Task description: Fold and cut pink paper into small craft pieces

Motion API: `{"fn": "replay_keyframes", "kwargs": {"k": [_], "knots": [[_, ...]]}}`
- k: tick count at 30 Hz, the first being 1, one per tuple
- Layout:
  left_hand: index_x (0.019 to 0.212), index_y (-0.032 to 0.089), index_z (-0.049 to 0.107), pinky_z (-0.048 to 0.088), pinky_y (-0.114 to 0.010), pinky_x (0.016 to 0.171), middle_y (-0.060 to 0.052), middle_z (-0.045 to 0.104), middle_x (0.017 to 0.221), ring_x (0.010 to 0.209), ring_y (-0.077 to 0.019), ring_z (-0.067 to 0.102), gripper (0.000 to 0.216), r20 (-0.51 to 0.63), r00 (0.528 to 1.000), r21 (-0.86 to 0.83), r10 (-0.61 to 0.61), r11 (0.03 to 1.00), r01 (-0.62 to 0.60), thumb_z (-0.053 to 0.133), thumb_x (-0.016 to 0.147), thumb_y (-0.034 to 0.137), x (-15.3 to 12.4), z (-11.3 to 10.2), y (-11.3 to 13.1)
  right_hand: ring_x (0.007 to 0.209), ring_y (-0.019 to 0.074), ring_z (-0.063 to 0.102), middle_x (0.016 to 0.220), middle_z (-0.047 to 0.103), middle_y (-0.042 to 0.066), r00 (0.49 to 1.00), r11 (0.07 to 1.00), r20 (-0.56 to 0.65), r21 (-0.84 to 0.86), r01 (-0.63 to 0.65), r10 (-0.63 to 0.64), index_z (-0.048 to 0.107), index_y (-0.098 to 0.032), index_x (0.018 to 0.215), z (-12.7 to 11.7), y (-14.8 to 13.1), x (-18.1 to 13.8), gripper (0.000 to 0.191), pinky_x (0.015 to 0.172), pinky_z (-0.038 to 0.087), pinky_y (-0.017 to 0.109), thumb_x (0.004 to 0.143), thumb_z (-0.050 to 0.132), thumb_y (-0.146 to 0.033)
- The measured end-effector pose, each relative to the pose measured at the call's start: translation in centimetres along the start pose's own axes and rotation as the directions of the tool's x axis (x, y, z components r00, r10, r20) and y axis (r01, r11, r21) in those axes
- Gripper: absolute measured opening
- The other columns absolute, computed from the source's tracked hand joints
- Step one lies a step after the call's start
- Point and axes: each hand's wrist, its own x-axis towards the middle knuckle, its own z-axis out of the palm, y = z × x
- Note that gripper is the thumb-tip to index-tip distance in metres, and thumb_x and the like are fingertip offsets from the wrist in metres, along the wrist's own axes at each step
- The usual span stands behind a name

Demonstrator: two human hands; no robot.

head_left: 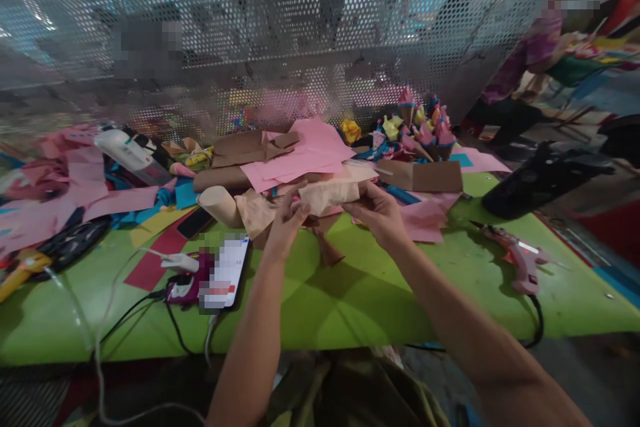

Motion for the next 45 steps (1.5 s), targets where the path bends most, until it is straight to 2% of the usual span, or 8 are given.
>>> {"fn": "replay_keyframes", "kwargs": {"k": [7, 14, 19, 24, 30, 35, 41, 45], "knots": [[0.119, 0.024, 0.057, 0.051, -0.022, 0.055, -0.002, 0.073, 0.081, 0.067, -0.0176, 0.071, 0.062, 0.015, 0.996, -0.078, -0.086, 0.993, 0.087, 0.080, 0.068, 0.052, -0.2, 0.0, 0.2, 0.090, 0.0199, 0.061, 0.091, 0.067, 0.004, 0.963, 0.934, 0.076, -0.235, 0.270, -0.259, 0.065, -0.022, 0.077, -0.3, -0.7, -0.1, 0.008, 0.081, 0.047, 0.033, 0.076, 0.072, -0.024], [0.122, 0.021, 0.061, 0.054, -0.028, 0.061, -0.007, 0.076, 0.090, 0.073, -0.0215, 0.073, 0.067, 0.136, 0.983, -0.100, -0.121, 0.986, 0.135, 0.083, 0.065, 0.050, -0.9, 0.6, 1.0, 0.093, 0.0210, 0.063, 0.094, 0.067, 0.005, 0.938, 0.885, 0.155, -0.314, 0.345, -0.311, 0.065, -0.023, 0.079, -0.2, -1.2, -0.3, 0.007, 0.083, 0.048, 0.035, 0.080, 0.071, -0.027], [0.079, 0.016, 0.073, 0.053, -0.025, 0.062, -0.005, 0.075, 0.076, 0.070, -0.0185, 0.071, 0.044, -0.052, 0.994, -0.066, -0.094, 0.994, 0.090, 0.090, 0.052, 0.046, -0.3, 0.5, 0.5, 0.095, 0.0220, 0.061, 0.096, 0.066, 0.006, 0.960, 0.919, 0.115, -0.282, 0.277, -0.254, 0.064, -0.023, 0.075, -0.2, -1.1, -0.4, 0.020, 0.085, 0.048, 0.036, 0.078, 0.074, -0.040], [0.079, 0.017, 0.074, 0.055, -0.027, 0.068, -0.003, 0.075, 0.075, 0.069, -0.0155, 0.068, 0.040, -0.128, 0.989, -0.092, -0.071, 0.994, 0.059, 0.090, 0.052, 0.041, 0.1, 0.5, -0.1, 0.101, 0.0231, 0.060, 0.110, 0.065, 0.008, 0.994, 0.983, -0.067, -0.169, 0.071, -0.083, 0.059, -0.022, 0.070, 0.1, 0.1, -0.1, 0.033, 0.081, 0.048, 0.034, 0.073, 0.076, -0.050], [0.076, 0.018, 0.067, 0.056, -0.028, 0.075, 0.001, 0.071, 0.077, 0.073, -0.0134, 0.066, 0.034, -0.124, 0.992, -0.129, -0.027, 0.992, 0.011, 0.088, 0.052, 0.027, -0.2, 1.0, 0.0, 0.053, 0.0103, 0.044, 0.062, 0.054, -0.004, 0.972, 0.979, -0.140, 0.095, -0.179, 0.191, 0.052, -0.021, 0.066, 0.4, 1.0, 0.3, 0.042, 0.048, 0.034, 0.024, 0.058, 0.085, -0.047], [0.077, 0.019, 0.056, 0.056, -0.027, 0.070, 0.005, 0.063, 0.073, 0.070, -0.0117, 0.063, 0.035, -0.115, 0.993, -0.081, -0.030, 0.996, 0.021, 0.085, 0.057, 0.022, -0.4, 1.0, 0.1, 0.052, 0.0092, 0.043, 0.062, 0.051, -0.006, 0.973, 0.982, -0.159, 0.121, -0.148, 0.166, 0.051, -0.021, 0.070, 0.7, 0.8, 0.3, 0.041, 0.047, 0.034, 0.023, 0.056, 0.085, -0.040], [0.115, 0.028, 0.059, 0.056, -0.028, 0.078, 0.000, 0.069, 0.106, 0.091, -0.0154, 0.066, 0.066, -0.129, 0.989, -0.189, -0.068, 0.981, 0.043, 0.087, 0.056, 0.025, -0.3, 1.1, 0.4, 0.057, 0.0102, 0.045, 0.071, 0.053, -0.004, 0.994, 0.995, -0.106, -0.097, -0.031, 0.021, 0.058, -0.021, 0.085, 0.6, 1.0, -0.4, 0.023, 0.051, 0.037, 0.022, 0.070, 0.073, -0.030], [0.110, 0.025, 0.061, 0.055, -0.025, 0.065, 0.001, 0.070, 0.096, 0.075, -0.0133, 0.066, 0.066, -0.176, 0.969, -0.233, -0.173, 0.964, 0.130, 0.089, 0.050, 0.023, 0.0, 1.0, 0.1, 0.068, 0.0131, 0.052, 0.082, 0.059, 0.000, 0.999, 0.978, 0.002, -0.203, 0.054, -0.054, 0.067, -0.023, 0.104, 0.4, 0.8, -0.7, 0.025, 0.060, 0.043, 0.025, 0.080, 0.065, -0.028]]}}
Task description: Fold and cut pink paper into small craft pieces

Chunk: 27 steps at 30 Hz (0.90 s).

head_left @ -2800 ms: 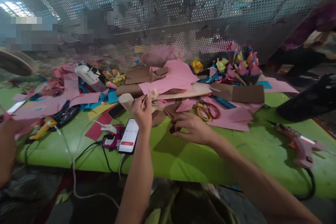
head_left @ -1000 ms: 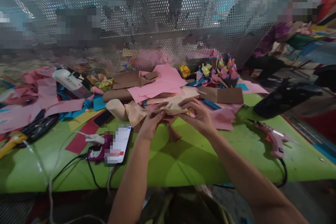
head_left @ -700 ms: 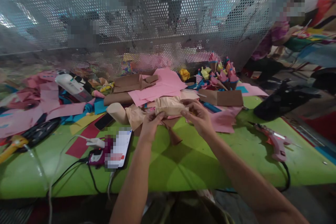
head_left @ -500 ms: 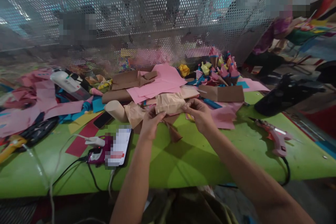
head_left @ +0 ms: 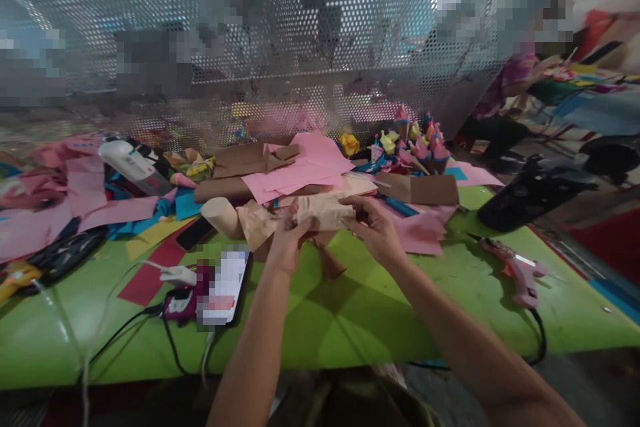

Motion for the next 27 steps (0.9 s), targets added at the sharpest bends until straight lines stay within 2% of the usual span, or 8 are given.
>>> {"fn": "replay_keyframes", "kwargs": {"k": [4, 8, 11, 14, 19, 21, 25, 27], "knots": [[0.090, 0.018, 0.060, 0.049, -0.020, 0.050, 0.004, 0.066, 0.075, 0.056, -0.0089, 0.058, 0.055, -0.017, 1.000, -0.010, -0.015, 1.000, 0.014, 0.090, 0.044, 0.022, 0.15, 0.00, -0.16, 0.088, 0.0173, 0.059, 0.100, 0.063, 0.004, 0.985, 0.989, 0.148, -0.102, 0.103, -0.088, 0.071, -0.027, 0.110, -0.56, -0.71, 0.18, 0.025, 0.077, 0.049, 0.030, 0.086, 0.062, -0.032], [0.086, 0.018, 0.059, 0.049, -0.020, 0.048, 0.003, 0.066, 0.075, 0.059, -0.0104, 0.061, 0.051, -0.037, 0.999, -0.013, -0.005, 1.000, 0.005, 0.089, 0.045, 0.024, -0.06, 0.11, 0.07, 0.101, 0.0217, 0.060, 0.109, 0.061, 0.006, 0.959, 0.959, 0.238, -0.196, 0.205, -0.156, 0.070, -0.031, 0.114, -0.79, -1.06, 0.27, 0.037, 0.086, 0.052, 0.035, 0.078, 0.075, -0.038], [0.088, 0.017, 0.062, 0.050, -0.021, 0.048, 0.001, 0.069, 0.079, 0.062, -0.0124, 0.063, 0.050, -0.008, 0.999, 0.006, -0.034, 0.999, 0.034, 0.088, 0.046, 0.025, -0.38, 0.28, 0.27, 0.095, 0.0207, 0.062, 0.101, 0.061, 0.006, 0.957, 0.944, 0.201, -0.215, 0.251, -0.208, 0.074, -0.029, 0.100, -0.63, -0.56, 0.28, 0.022, 0.081, 0.054, 0.033, 0.080, 0.073, -0.039], [0.088, 0.017, 0.065, 0.050, -0.021, 0.048, -0.001, 0.071, 0.082, 0.065, -0.0140, 0.065, 0.046, 0.045, 0.997, 0.038, -0.057, 0.998, 0.055, 0.087, 0.050, 0.027, -0.68, 0.48, 0.31, 0.082, 0.0183, 0.063, 0.090, 0.062, 0.005, 0.972, 0.954, 0.146, -0.214, 0.211, -0.183, 0.075, -0.026, 0.089, -0.63, -0.23, 0.36, 0.015, 0.073, 0.054, 0.031, 0.084, 0.070, -0.040], [0.087, 0.018, 0.066, 0.050, -0.022, 0.049, -0.002, 0.074, 0.082, 0.063, -0.0154, 0.066, 0.046, 0.062, 0.995, 0.022, -0.084, 0.996, 0.083, 0.087, 0.048, 0.026, -0.74, 0.66, 0.10, 0.100, 0.0234, 0.062, 0.104, 0.064, 0.007, 0.955, 0.938, 0.216, -0.238, 0.252, -0.202, 0.072, -0.028, 0.106, -1.01, -0.83, 0.54, 0.032, 0.085, 0.052, 0.036, 0.077, 0.077, -0.038], [0.086, 0.017, 0.066, 0.048, -0.022, 0.047, -0.001, 0.073, 0.078, 0.060, -0.0147, 0.065, 0.045, 0.059, 0.995, 0.017, -0.083, 0.997, 0.082, 0.088, 0.047, 0.026, -0.65, 0.66, 0.03, 0.100, 0.0231, 0.061, 0.107, 0.064, 0.007, 0.948, 0.933, 0.243, -0.243, 0.267, -0.208, 0.071, -0.029, 0.110, -1.02, -0.86, 0.55, 0.034, 0.085, 0.051, 0.036, 0.077, 0.077, -0.036], [0.083, 0.015, 0.067, 0.045, -0.022, 0.049, 0.000, 0.071, 0.068, 0.054, -0.0120, 0.060, 0.041, 0.087, 0.995, 0.047, -0.053, 0.998, 0.050, 0.089, 0.050, 0.024, -0.49, 0.47, -0.17, 0.080, 0.0187, 0.059, 0.087, 0.061, 0.004, 0.967, 0.956, 0.203, -0.215, 0.197, -0.153, 0.074, -0.025, 0.090, -0.87, -0.40, 0.59, 0.013, 0.074, 0.050, 0.033, 0.081, 0.072, -0.034], [0.085, 0.015, 0.068, 0.047, -0.023, 0.053, -0.001, 0.070, 0.068, 0.056, -0.0128, 0.061, 0.038, 0.107, 0.994, 0.071, -0.037, 0.997, 0.029, 0.088, 0.053, 0.024, -0.42, 0.29, -0.35, 0.085, 0.0200, 0.059, 0.087, 0.061, 0.005, 0.984, 0.970, 0.130, -0.194, 0.145, -0.121, 0.073, -0.024, 0.082, -0.78, -0.19, 0.67, 0.014, 0.077, 0.050, 0.034, 0.078, 0.074, -0.037]]}}
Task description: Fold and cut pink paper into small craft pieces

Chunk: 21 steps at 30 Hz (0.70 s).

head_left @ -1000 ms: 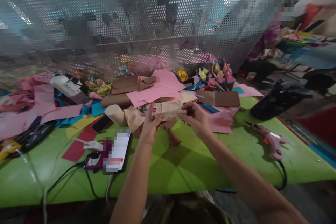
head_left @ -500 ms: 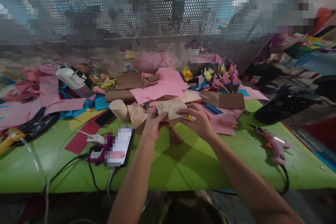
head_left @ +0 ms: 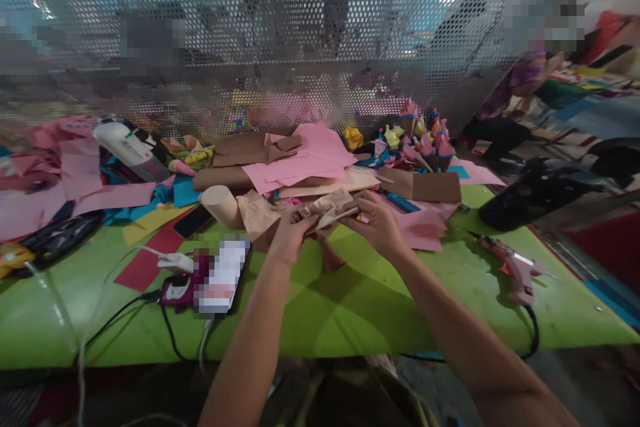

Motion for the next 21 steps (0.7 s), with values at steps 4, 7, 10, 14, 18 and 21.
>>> {"fn": "replay_keyframes", "kwargs": {"k": [4, 7, 10, 14, 18, 21], "knots": [[0.087, 0.017, 0.072, 0.051, -0.027, 0.069, -0.003, 0.074, 0.082, 0.075, -0.0177, 0.067, 0.031, 0.029, 0.999, 0.057, 0.031, 0.998, -0.032, 0.084, 0.062, 0.029, -0.1, -0.2, -0.2, 0.087, 0.0205, 0.059, 0.094, 0.064, 0.006, 0.984, 0.980, -0.102, 0.147, -0.134, 0.150, 0.069, -0.021, 0.078, 0.3, 0.3, 0.1, 0.025, 0.073, 0.050, 0.032, 0.071, 0.078, -0.043], [0.092, 0.019, 0.074, 0.052, -0.029, 0.081, -0.005, 0.075, 0.095, 0.093, -0.0214, 0.068, 0.029, 0.136, 0.986, 0.134, 0.092, 0.985, -0.111, 0.078, 0.071, 0.040, -0.4, 0.2, 0.0, 0.069, 0.0158, 0.056, 0.075, 0.063, 0.001, 0.951, 0.928, -0.120, 0.280, -0.244, 0.286, 0.064, -0.020, 0.077, 0.7, 0.4, 0.0, 0.030, 0.060, 0.046, 0.027, 0.067, 0.078, -0.045], [0.099, 0.019, 0.074, 0.051, -0.031, 0.084, -0.007, 0.074, 0.097, 0.096, -0.0235, 0.067, 0.035, 0.287, 0.949, 0.215, 0.131, 0.956, -0.198, 0.080, 0.070, 0.039, -0.7, 0.7, 0.3, 0.059, 0.0125, 0.050, 0.064, 0.059, -0.002, 0.928, 0.900, -0.137, 0.326, -0.289, 0.347, 0.059, -0.020, 0.072, 1.0, 0.4, -0.1, 0.032, 0.053, 0.041, 0.024, 0.066, 0.078, -0.044], [0.089, 0.020, 0.074, 0.051, -0.030, 0.081, -0.004, 0.074, 0.088, 0.088, -0.0212, 0.066, 0.025, 0.168, 0.955, 0.340, 0.246, 0.894, -0.290, 0.081, 0.069, 0.033, -0.5, 0.7, 0.4, 0.058, 0.0124, 0.051, 0.067, 0.058, -0.003, 0.930, 0.883, -0.124, 0.378, -0.278, 0.346, 0.057, -0.021, 0.078, 1.0, 0.5, 0.1, 0.029, 0.052, 0.042, 0.024, 0.068, 0.075, -0.040], [0.080, 0.020, 0.072, 0.051, -0.028, 0.074, -0.001, 0.072, 0.080, 0.081, -0.0194, 0.064, 0.015, 0.081, 0.945, 0.412, 0.318, 0.853, -0.322, 0.077, 0.072, 0.032, 0.0, 0.0, 0.3, 0.072, 0.0171, 0.058, 0.085, 0.062, 0.001, 0.958, 0.972, -0.215, 0.175, -0.153, 0.190, 0.062, -0.024, 0.100, 0.5, 0.4, 0.1, 0.027, 0.066, 0.050, 0.032, 0.075, 0.069, -0.032], [0.083, 0.021, 0.069, 0.051, -0.025, 0.067, 0.001, 0.068, 0.076, 0.074, -0.0166, 0.063, 0.015, -0.001, 0.946, 0.379, 0.324, 0.876, -0.300, 0.075, 0.072, 0.028, 0.5, -0.5, -0.1, 0.101, 0.0236, 0.060, 0.109, 0.064, 0.006, 0.981, 0.986, -0.176, -0.158, 0.054, -0.082, 0.064, -0.029, 0.111, 0.1, -0.5, -0.1, 0.035, 0.090, 0.047, 0.041, 0.077, 0.069, -0.024]]}}
